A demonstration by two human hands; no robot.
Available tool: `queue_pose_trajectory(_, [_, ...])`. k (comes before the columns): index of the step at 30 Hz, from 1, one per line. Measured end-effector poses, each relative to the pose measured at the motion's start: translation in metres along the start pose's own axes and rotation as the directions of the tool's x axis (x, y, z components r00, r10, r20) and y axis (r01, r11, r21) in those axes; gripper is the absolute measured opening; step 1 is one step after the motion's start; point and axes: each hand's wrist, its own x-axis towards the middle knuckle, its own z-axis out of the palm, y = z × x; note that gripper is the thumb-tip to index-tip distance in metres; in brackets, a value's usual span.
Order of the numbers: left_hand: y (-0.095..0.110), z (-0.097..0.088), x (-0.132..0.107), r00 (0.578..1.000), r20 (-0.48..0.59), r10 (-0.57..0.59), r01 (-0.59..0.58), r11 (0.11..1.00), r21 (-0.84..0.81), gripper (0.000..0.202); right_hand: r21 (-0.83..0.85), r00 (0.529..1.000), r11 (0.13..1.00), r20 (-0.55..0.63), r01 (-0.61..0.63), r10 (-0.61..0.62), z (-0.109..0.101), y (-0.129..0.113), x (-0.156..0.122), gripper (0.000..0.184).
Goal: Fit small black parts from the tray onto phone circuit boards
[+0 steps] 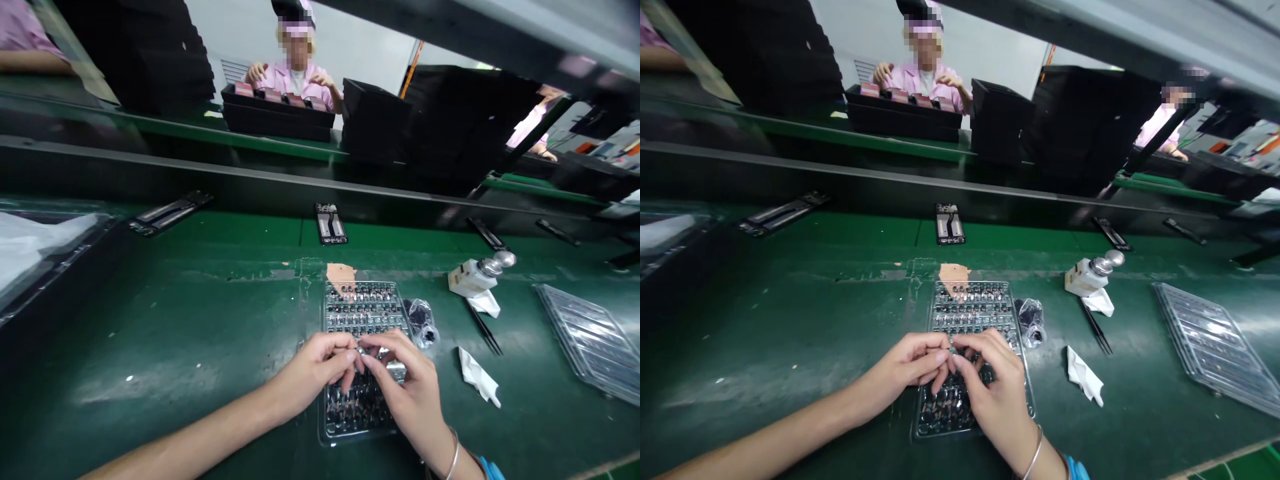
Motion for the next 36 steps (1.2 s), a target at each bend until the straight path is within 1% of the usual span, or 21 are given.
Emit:
queue_pose_trajectory(2, [0.003, -0.001, -0.001, 1.0, -0.013, 0.02, -0.019, 0.997, 0.078, 0.023, 0.003, 0.999, 0.999, 0.03, -0.044, 0.044, 0.0, 0.001, 0.001, 0.014])
queue_pose_trajectory(6, [0.006, -0.001, -0.003, 0.998, -0.046, 0.032, -0.021, 0.975, 0.222, 0.027, -0.052, 0.995, 0.998, 0.097, -0.021, 0.026, -0.001, 0.0, 0.001, 0.009])
queue_pose_trajectory(10, [0.005, -0.001, -0.004, 0.997, -0.057, 0.043, -0.018, 0.927, 0.376, 0.028, -0.114, 0.979, 0.991, 0.185, -0.066, 0.086, -0.004, -0.002, 0.003, 0.005])
queue_pose_trajectory(14, [0.002, -0.001, -0.002, 0.998, -0.028, 0.063, -0.04, 0.854, 0.519, 0.024, -0.132, 0.944, 0.98, 0.278, -0.146, 0.178, -0.007, -0.003, 0.007, 0.007])
queue_pose_trajectory(18, [0.001, 0.0, -0.002, 0.997, 0.01, 0.073, -0.064, 0.803, 0.593, 0.026, -0.107, 0.897, 0.965, 0.356, -0.238, 0.261, -0.013, -0.005, 0.008, 0.008])
queue_pose_trajectory(20, [0.002, 0.001, -0.003, 0.998, 0.02, 0.067, -0.065, 0.794, 0.604, 0.027, -0.046, 0.881, 0.944, 0.346, -0.328, 0.323, -0.022, -0.005, 0.006, 0.011])
queue_pose_trajectory(23, [0.002, 0.002, -0.004, 0.997, 0.036, 0.072, -0.079, 0.798, 0.598, 0.028, 0.01, 0.85, 0.882, 0.273, -0.471, 0.451, -0.041, 0.001, -0.004, 0.016])
queue_pose_trajectory(24, [0.002, 0.002, -0.004, 0.996, 0.04, 0.077, -0.086, 0.801, 0.592, 0.029, -0.009, 0.834, 0.863, 0.253, -0.504, 0.49, -0.047, 0.005, -0.009, 0.018])
queue_pose_trajectory(26, [0.001, 0.001, -0.003, 0.996, 0.049, 0.081, -0.094, 0.807, 0.582, 0.029, -0.108, 0.807, 0.839, 0.233, -0.533, 0.543, -0.056, 0.016, -0.019, 0.02])
queue_pose_trajectory(28, [-0.002, -0.001, -0.001, 0.995, 0.065, 0.073, -0.097, 0.812, 0.576, 0.028, -0.248, 0.796, 0.819, 0.213, -0.517, 0.567, -0.06, 0.027, -0.029, 0.02])
queue_pose_trajectory(30, [-0.005, -0.004, 0.0, 0.994, 0.088, 0.069, -0.108, 0.811, 0.576, 0.026, -0.381, 0.802, 0.793, 0.183, -0.475, 0.568, -0.058, 0.035, -0.037, 0.018])
queue_pose_trajectory(33, [-0.007, -0.007, 0.002, 0.989, 0.13, 0.067, -0.131, 0.801, 0.584, 0.025, -0.537, 0.821, 0.741, 0.146, -0.403, 0.552, -0.052, 0.036, -0.042, 0.017])
queue_pose_trajectory(36, [-0.005, -0.008, 0.002, 0.986, 0.163, 0.045, -0.129, 0.821, 0.556, 0.026, -0.63, 0.855, 0.693, 0.088, -0.35, 0.512, -0.049, 0.033, -0.043, 0.015])
